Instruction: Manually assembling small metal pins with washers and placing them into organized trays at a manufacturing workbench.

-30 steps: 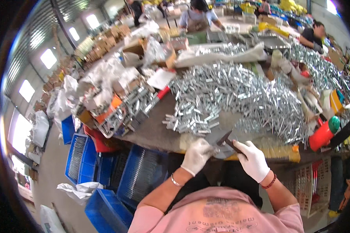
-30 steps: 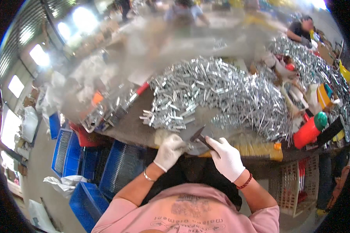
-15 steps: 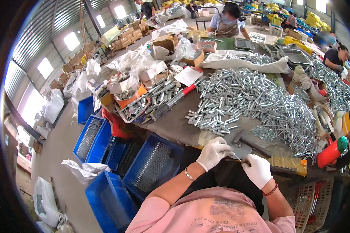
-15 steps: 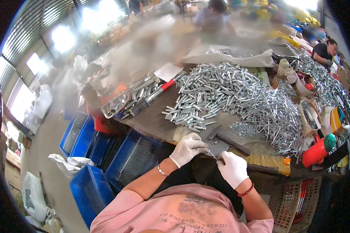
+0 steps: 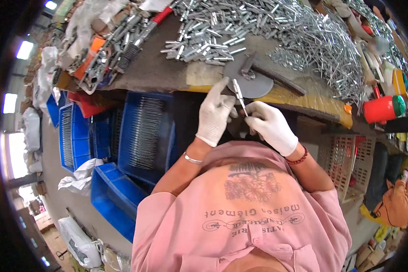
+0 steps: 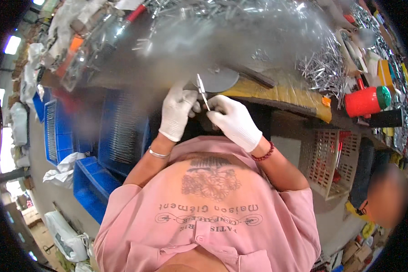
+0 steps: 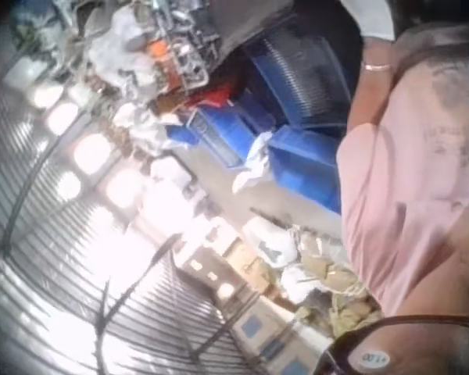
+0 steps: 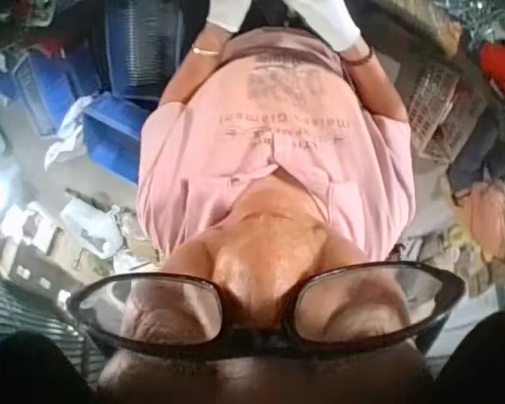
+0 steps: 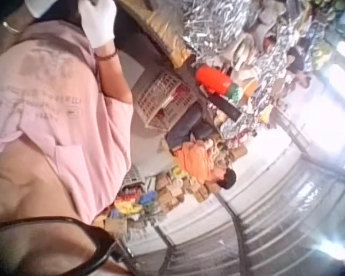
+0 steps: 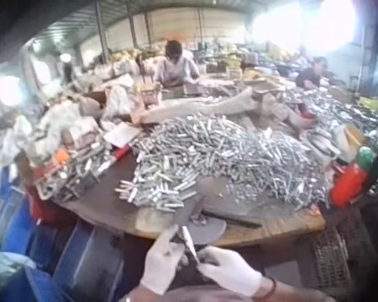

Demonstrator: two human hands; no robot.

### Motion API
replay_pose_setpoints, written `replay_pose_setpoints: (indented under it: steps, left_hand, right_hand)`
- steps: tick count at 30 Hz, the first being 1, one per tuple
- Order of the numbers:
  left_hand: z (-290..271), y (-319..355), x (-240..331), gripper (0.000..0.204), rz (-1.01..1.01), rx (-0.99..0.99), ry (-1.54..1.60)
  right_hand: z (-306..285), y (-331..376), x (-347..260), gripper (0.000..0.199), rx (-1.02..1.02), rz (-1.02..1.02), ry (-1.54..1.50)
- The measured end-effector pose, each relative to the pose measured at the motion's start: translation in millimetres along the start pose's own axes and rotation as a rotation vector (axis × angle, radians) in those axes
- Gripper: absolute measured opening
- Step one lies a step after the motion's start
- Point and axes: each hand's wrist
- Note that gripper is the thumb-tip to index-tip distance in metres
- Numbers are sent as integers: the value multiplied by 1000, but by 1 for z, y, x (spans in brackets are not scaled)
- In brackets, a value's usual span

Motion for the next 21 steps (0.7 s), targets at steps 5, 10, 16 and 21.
replay_pose_setpoints:
  steps: [5, 10, 16, 21]
  left_hand:
    - [-10, -7, -3, 58, -36, -46, 92]
    - [-17, 9, -8, 47, 92, 72, 116]
    - [-23, 12, -29, 64, 9, -55, 327]
    - [-34, 30, -19, 65, 34, 35, 280]
  right_hand:
    - [11, -8, 4, 21, 31, -23, -16]
    - [29, -8, 19, 20, -3, -243, 111]
    - [45, 3, 24, 18, 17, -170, 109]
    - [53, 3, 19, 19, -40, -248, 196]
Point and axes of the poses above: each hand's wrist, its own y-axis away from the middle knuckle, its own z-axis out of the palm, x = y × z, and after that the axes turned 9 degrees about -z, right-handed
